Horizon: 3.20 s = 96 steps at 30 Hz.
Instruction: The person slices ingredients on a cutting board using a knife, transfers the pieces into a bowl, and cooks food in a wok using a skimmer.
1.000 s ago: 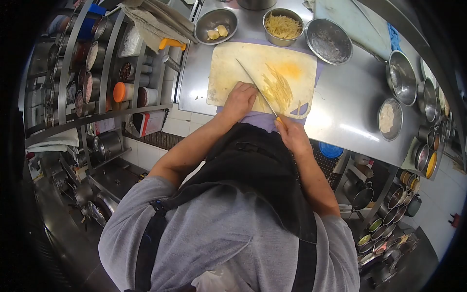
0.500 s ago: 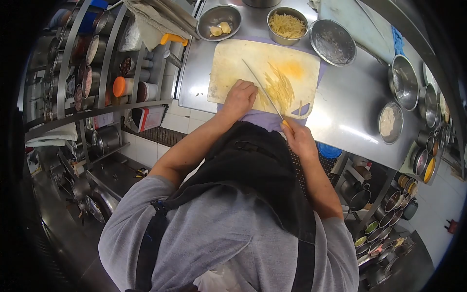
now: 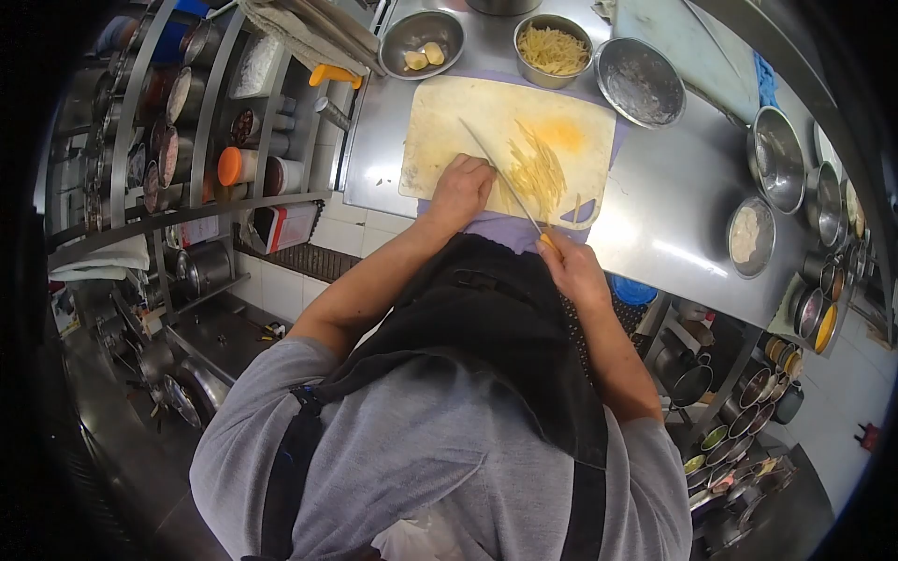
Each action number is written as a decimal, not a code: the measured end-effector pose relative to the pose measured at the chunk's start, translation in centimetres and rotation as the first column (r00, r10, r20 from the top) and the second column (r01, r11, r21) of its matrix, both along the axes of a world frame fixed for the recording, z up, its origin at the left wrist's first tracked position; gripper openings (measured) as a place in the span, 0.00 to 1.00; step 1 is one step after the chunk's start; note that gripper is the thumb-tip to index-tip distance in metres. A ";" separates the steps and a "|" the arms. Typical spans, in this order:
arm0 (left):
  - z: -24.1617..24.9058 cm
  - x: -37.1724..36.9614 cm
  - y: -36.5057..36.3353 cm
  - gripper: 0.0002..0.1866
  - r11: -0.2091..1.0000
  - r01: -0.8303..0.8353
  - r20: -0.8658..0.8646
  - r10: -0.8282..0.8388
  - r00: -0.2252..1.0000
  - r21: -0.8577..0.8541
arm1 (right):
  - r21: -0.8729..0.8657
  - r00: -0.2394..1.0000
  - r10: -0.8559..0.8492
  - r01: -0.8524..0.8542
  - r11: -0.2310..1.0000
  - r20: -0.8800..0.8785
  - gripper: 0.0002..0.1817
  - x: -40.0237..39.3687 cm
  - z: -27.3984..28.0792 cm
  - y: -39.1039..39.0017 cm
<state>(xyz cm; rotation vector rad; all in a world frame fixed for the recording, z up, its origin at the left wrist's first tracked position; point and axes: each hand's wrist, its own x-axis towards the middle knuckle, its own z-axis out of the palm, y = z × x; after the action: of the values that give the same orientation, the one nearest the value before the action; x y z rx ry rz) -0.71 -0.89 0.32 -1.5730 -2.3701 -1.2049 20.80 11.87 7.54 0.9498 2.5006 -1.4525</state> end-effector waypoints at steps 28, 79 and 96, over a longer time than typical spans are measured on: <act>-0.2 -0.4 -0.2 0.01 0.997 -0.006 -0.060 0.001 0.998 -0.081 | 0.024 0.997 0.022 -0.020 1.000 -0.073 0.17 -1.1 -1.1 -0.3; 3.3 0.2 -0.3 0.36 0.927 0.161 -0.002 -0.172 0.985 -0.340 | 0.052 0.997 -0.031 0.035 0.998 -0.070 0.17 1.3 2.2 4.1; 3.4 0.8 4.0 0.29 0.765 0.526 -0.043 -0.580 0.813 -0.372 | 0.581 0.974 0.223 -0.164 0.797 -0.032 0.23 7.2 3.3 6.4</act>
<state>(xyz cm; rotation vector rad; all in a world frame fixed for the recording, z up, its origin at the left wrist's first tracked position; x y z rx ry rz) 0.07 3.14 3.73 -2.5135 -2.1565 -0.6797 27.95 18.28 10.82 0.6519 3.0781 -0.6906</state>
